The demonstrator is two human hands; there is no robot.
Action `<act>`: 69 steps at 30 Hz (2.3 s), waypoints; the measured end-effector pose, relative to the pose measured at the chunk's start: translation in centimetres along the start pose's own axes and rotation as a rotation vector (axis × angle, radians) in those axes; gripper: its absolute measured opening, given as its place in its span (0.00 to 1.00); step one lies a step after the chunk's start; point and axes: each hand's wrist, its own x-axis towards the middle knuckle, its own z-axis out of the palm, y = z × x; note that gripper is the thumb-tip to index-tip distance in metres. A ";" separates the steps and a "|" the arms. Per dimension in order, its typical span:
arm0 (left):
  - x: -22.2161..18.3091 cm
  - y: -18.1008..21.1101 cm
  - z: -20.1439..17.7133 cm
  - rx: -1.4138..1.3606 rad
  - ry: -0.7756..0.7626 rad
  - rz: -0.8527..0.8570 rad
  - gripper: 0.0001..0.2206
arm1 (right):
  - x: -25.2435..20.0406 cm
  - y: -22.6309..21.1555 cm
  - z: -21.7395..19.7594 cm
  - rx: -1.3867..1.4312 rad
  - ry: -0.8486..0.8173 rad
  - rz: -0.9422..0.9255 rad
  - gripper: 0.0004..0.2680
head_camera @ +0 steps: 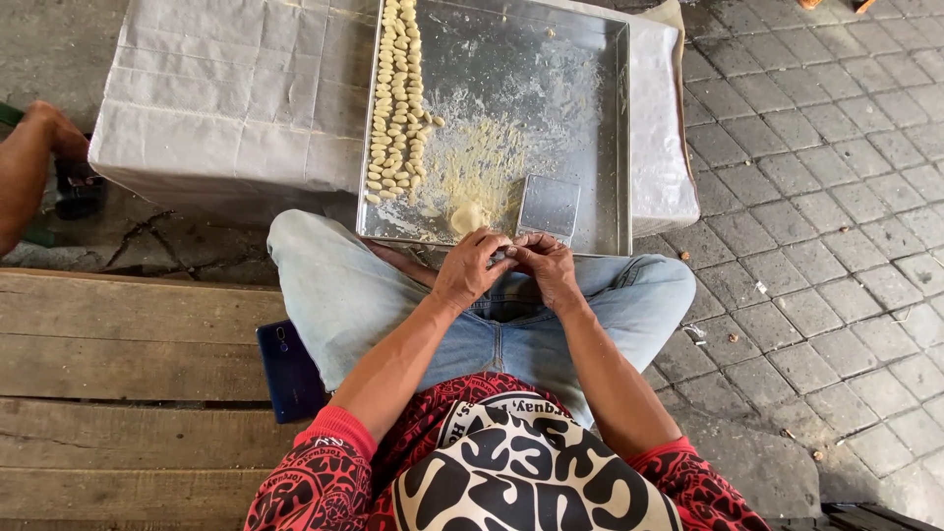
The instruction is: The person is shaping small pieces of dough into balls and weighing each one on a digital scale before placing it in a tray.
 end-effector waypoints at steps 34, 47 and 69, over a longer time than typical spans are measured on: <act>1.2 -12.4 -4.3 0.650 0.299 -0.399 0.07 | -1.5 -2.2 1.7 -0.149 0.010 -0.151 0.08; 1.5 -5.8 -1.0 0.338 -0.115 -0.192 0.18 | 2.1 -2.3 6.0 -1.099 0.011 -0.191 0.14; 1.2 -6.6 -0.3 0.227 -0.108 -0.291 0.20 | 4.0 -2.9 4.2 -0.344 0.017 0.181 0.06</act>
